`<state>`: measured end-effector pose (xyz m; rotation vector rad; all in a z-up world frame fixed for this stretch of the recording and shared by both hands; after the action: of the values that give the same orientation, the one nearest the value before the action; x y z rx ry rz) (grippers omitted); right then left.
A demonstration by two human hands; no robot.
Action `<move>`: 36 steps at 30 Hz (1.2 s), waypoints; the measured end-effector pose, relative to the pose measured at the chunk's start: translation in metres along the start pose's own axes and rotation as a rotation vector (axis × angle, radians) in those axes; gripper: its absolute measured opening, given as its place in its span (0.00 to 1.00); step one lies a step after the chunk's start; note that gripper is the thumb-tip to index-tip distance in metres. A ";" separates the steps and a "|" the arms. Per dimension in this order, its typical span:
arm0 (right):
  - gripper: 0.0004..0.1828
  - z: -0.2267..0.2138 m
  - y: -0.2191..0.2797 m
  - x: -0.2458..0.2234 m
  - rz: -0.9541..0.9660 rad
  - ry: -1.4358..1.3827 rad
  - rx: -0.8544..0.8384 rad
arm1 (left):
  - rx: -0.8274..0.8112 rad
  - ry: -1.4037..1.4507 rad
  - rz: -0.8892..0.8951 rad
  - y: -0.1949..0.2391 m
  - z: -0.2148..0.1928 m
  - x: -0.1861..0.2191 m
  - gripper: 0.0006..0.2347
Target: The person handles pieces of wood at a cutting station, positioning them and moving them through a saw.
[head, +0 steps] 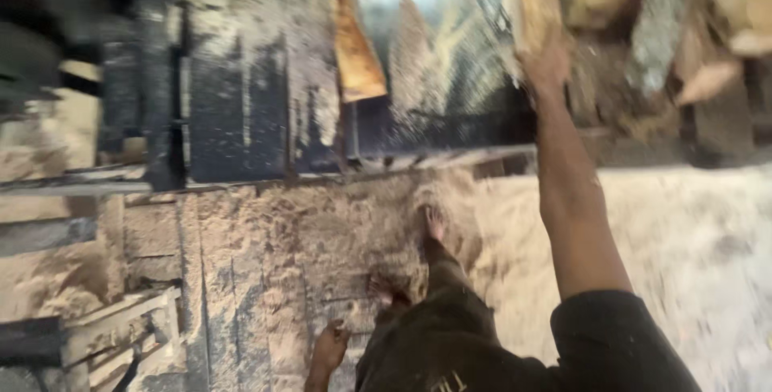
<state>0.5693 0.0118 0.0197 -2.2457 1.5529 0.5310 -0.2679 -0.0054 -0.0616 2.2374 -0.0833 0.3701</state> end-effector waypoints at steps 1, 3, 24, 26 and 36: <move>0.58 -0.002 -0.002 -0.021 -0.033 -0.025 0.002 | 0.063 0.022 0.024 -0.002 -0.005 0.009 0.29; 0.54 -0.007 0.021 -0.013 0.126 -0.099 -0.090 | 0.102 -0.010 0.066 -0.006 -0.015 0.024 0.29; 0.56 -0.035 0.411 -0.067 0.300 -0.757 -0.273 | -0.258 0.382 0.472 -0.017 0.027 0.307 0.44; 0.59 -0.027 0.436 -0.081 0.377 -0.780 -0.360 | -0.246 0.432 0.457 0.006 0.018 0.271 0.42; 0.67 0.017 0.551 -0.143 -0.105 -0.482 -0.366 | 0.041 0.771 0.578 0.030 0.008 0.120 0.30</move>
<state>0.0035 -0.0476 0.0330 -2.1998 1.1548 1.3006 -0.1574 -0.0230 -0.0089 1.9270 -0.3100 1.5197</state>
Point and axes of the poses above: each hand's wrist, its own y-axis away from the middle knuckle, its own z-axis out of the palm, x = y × z, the point moved 9 cm from there along -y, towards the middle knuckle, and after that the axes turned 8 degrees about x, right-handed, at the moved point
